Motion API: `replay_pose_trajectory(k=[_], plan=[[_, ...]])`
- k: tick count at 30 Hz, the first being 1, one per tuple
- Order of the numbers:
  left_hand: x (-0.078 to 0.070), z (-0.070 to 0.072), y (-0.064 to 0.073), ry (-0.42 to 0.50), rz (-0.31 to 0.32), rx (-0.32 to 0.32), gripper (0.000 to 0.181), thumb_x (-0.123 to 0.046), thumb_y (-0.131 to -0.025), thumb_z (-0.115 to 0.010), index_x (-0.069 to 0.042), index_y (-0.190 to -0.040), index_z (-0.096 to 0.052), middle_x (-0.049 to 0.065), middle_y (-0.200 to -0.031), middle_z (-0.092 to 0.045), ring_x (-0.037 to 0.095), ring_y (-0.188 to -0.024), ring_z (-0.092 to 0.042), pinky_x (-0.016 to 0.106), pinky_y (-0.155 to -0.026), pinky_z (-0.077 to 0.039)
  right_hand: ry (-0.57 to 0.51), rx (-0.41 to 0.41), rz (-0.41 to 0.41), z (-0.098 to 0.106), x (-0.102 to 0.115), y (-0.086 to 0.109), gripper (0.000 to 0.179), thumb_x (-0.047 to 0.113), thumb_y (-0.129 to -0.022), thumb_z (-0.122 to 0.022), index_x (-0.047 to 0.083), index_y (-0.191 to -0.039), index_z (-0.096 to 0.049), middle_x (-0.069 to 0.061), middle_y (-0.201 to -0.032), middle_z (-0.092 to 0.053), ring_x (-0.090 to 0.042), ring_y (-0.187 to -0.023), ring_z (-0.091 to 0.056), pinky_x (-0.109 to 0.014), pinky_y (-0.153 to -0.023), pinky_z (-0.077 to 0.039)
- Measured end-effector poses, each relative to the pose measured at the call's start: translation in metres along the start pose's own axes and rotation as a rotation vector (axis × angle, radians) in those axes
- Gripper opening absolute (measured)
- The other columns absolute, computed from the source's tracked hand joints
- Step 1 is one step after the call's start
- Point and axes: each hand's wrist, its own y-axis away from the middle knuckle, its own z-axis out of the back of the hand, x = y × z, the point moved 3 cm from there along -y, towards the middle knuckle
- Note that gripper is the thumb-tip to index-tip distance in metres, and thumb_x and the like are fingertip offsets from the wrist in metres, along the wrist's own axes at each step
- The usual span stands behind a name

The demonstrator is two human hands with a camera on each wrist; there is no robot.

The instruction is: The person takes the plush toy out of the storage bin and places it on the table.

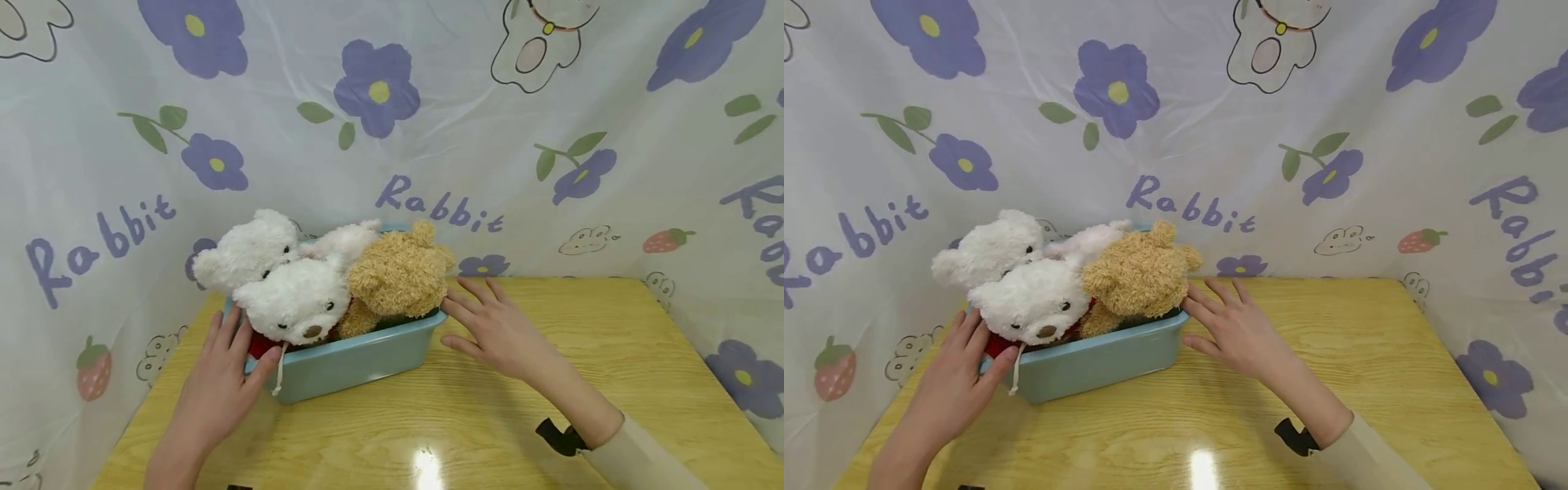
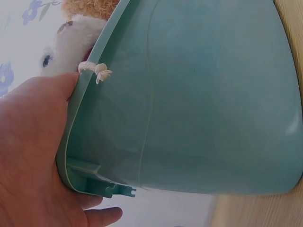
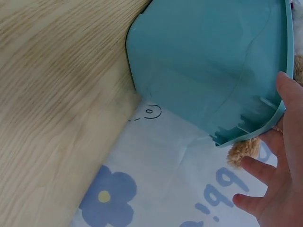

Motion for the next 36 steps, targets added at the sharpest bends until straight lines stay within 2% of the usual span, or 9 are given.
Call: replay_pose_trajectory(k=[6, 12, 15, 21, 28, 36], plan=[[0.000, -0.002, -0.008, 0.016, -0.052, -0.005, 0.080, -0.046, -0.108, -0.052, -0.006, -0.166, -0.013, 0.027, -0.168, -0.005, 0.054, -0.151, -0.001, 0.077, -0.105, -0.028, -0.001, -0.039, -0.004, 0.001, 0.002, 0.010, 0.069, 0.062, -0.107, -0.032, 0.010, -0.144, -0.059, -0.014, -0.147, -0.057, -0.040, -0.144, -0.039, -0.067, -0.113, -0.029], [0.004, -0.002, -0.016, 0.018, -0.095, -0.010, 0.079, -0.043, -0.107, -0.054, -0.009, -0.166, -0.013, 0.026, -0.168, -0.007, 0.055, -0.150, -0.005, 0.077, -0.104, -0.029, -0.001, -0.038, -0.018, 0.001, 0.003, 0.015, 0.071, 0.063, -0.107, -0.030, 0.011, -0.147, -0.057, -0.013, -0.149, -0.055, -0.041, -0.144, -0.039, -0.067, -0.113, -0.029], [0.005, -0.003, -0.021, 0.026, -0.114, -0.006, 0.079, -0.043, -0.108, -0.054, -0.010, -0.166, -0.012, 0.025, -0.168, -0.007, 0.055, -0.151, -0.004, 0.077, -0.104, -0.029, -0.004, -0.040, -0.027, 0.002, 0.004, 0.017, 0.074, 0.064, -0.106, -0.025, 0.012, -0.147, -0.057, -0.013, -0.150, -0.054, -0.040, -0.145, -0.039, -0.067, -0.114, -0.028], [0.008, -0.006, -0.030, 0.046, -0.150, -0.005, 0.078, -0.042, -0.108, -0.054, -0.011, -0.167, -0.013, 0.026, -0.168, -0.008, 0.055, -0.150, -0.004, 0.077, -0.106, -0.026, 0.009, -0.052, -0.033, 0.003, 0.004, 0.019, 0.074, 0.065, -0.106, -0.025, 0.012, -0.146, -0.058, -0.013, -0.148, -0.056, -0.040, -0.144, -0.039, -0.067, -0.113, -0.029], [-0.005, -0.014, -0.039, 0.050, -0.153, 0.049, 0.081, -0.047, -0.107, -0.052, -0.010, -0.166, -0.011, 0.024, -0.169, -0.004, 0.051, -0.152, 0.000, 0.075, -0.110, -0.023, 0.011, -0.064, -0.079, 0.006, -0.003, 0.036, 0.082, 0.068, -0.104, -0.019, 0.009, -0.143, -0.061, -0.014, -0.146, -0.058, -0.040, -0.143, -0.041, -0.066, -0.114, -0.029], [-0.013, -0.020, -0.042, 0.049, -0.165, 0.049, 0.081, -0.046, -0.107, -0.053, -0.008, -0.166, -0.011, 0.023, -0.169, -0.004, 0.050, -0.153, 0.000, 0.072, -0.112, -0.023, 0.007, -0.049, -0.094, 0.005, -0.008, 0.050, 0.076, 0.065, -0.105, -0.029, 0.008, -0.147, -0.056, -0.015, -0.150, -0.053, -0.040, -0.145, -0.039, -0.066, -0.114, -0.028]])
